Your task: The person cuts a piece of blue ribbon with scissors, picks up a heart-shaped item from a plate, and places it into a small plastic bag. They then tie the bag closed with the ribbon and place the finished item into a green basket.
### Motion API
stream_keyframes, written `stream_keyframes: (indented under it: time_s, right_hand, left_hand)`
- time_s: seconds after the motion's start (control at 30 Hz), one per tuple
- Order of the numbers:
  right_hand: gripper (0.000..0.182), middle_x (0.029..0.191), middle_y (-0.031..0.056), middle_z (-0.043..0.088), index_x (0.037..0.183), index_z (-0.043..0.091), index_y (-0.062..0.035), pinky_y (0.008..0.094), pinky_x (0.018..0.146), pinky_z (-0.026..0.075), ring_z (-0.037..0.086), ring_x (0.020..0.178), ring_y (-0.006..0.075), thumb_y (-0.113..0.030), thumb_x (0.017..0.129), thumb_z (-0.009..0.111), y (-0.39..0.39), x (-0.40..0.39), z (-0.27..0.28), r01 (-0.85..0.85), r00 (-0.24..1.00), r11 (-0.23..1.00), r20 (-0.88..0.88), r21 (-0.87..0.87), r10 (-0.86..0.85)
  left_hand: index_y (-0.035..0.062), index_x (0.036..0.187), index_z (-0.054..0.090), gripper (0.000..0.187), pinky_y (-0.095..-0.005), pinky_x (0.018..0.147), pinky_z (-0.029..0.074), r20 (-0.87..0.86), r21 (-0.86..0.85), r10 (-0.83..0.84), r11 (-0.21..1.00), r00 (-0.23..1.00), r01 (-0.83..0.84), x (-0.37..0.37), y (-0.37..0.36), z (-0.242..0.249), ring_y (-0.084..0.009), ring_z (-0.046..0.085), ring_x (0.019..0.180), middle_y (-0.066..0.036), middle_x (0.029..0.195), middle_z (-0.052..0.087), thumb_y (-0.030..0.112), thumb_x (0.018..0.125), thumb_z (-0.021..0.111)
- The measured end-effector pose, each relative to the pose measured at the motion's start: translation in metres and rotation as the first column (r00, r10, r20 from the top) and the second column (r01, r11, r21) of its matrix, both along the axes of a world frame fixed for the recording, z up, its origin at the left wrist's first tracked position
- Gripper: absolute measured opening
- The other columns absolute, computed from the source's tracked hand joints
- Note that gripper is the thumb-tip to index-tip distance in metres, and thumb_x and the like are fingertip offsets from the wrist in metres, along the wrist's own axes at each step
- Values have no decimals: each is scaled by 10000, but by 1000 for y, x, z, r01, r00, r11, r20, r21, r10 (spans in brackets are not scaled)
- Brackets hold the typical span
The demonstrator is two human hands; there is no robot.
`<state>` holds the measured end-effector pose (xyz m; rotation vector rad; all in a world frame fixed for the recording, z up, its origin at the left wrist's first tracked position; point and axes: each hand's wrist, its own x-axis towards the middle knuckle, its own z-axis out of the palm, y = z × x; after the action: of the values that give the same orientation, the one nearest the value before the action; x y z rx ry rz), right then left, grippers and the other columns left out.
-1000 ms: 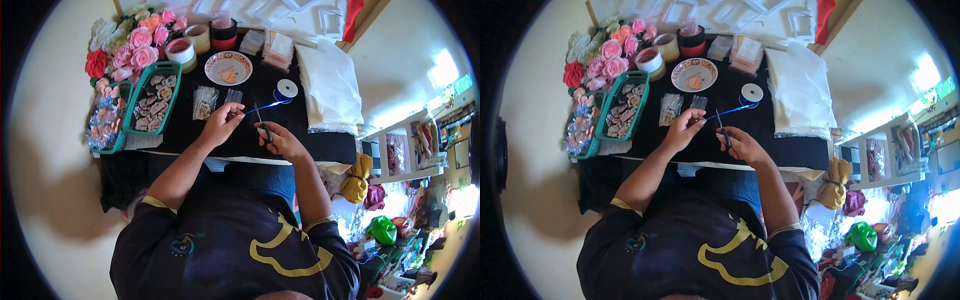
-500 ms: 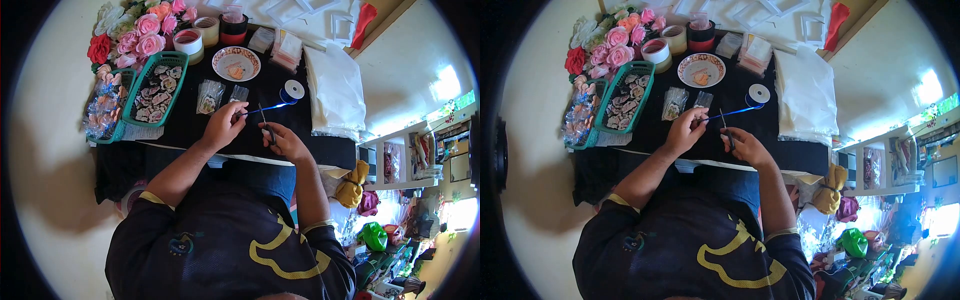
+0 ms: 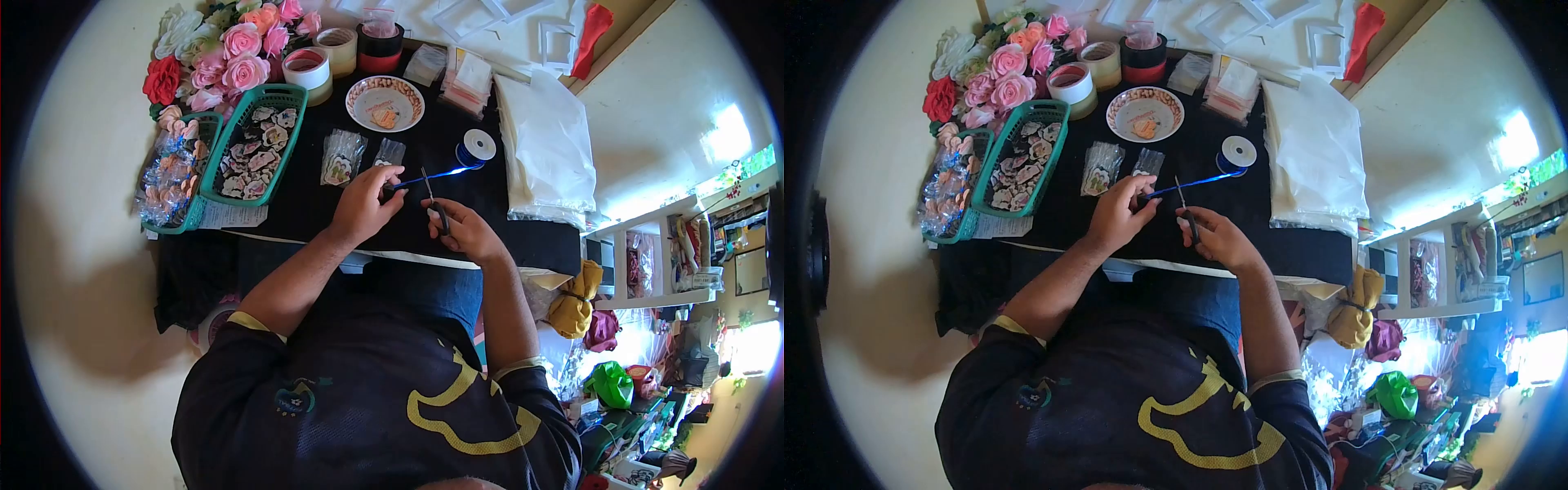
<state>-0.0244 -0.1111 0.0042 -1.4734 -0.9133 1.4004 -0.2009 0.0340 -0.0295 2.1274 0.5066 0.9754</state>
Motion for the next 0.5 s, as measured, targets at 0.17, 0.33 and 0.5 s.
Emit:
stream_keyframes:
  time_s: [0.17, 0.33, 0.5]
  right_hand:
    - [492, 793, 7, 550, 1346, 476, -11, 173, 473, 312, 400, 530, 26, -300, 967, 597, 0, -1, 0, -2, 1000, 1000, -10, 8, 2]
    - [441, 786, 3, 573, 1322, 520, -41, 193, 493, 322, 419, 553, 46, -280, 959, 596, -1, 2, -2, 0, 1000, 1000, -7, 2, 0]
    - [379, 751, -5, 576, 1271, 554, -40, 198, 490, 332, 452, 565, 51, -265, 968, 594, 2, -8, 6, 44, 992, 998, 117, -38, -40]
  left_hand:
    - [59, 1158, 600, 349, -251, 579, 470, 11, 69, 14, 998, 1000, -15, 0, 2, 0, -141, 617, 722, -66, 931, 636, 61, 832, 726]
    - [47, 1041, 653, 206, -270, 601, 502, 27, 144, 26, 989, 999, -29, 0, 2, 2, -180, 651, 782, -78, 928, 641, 65, 845, 715]
    - [15, 974, 658, 157, -336, 728, 532, 23, 67, 22, 997, 999, -24, 0, -1, 7, -263, 667, 848, -113, 926, 663, 51, 830, 712]
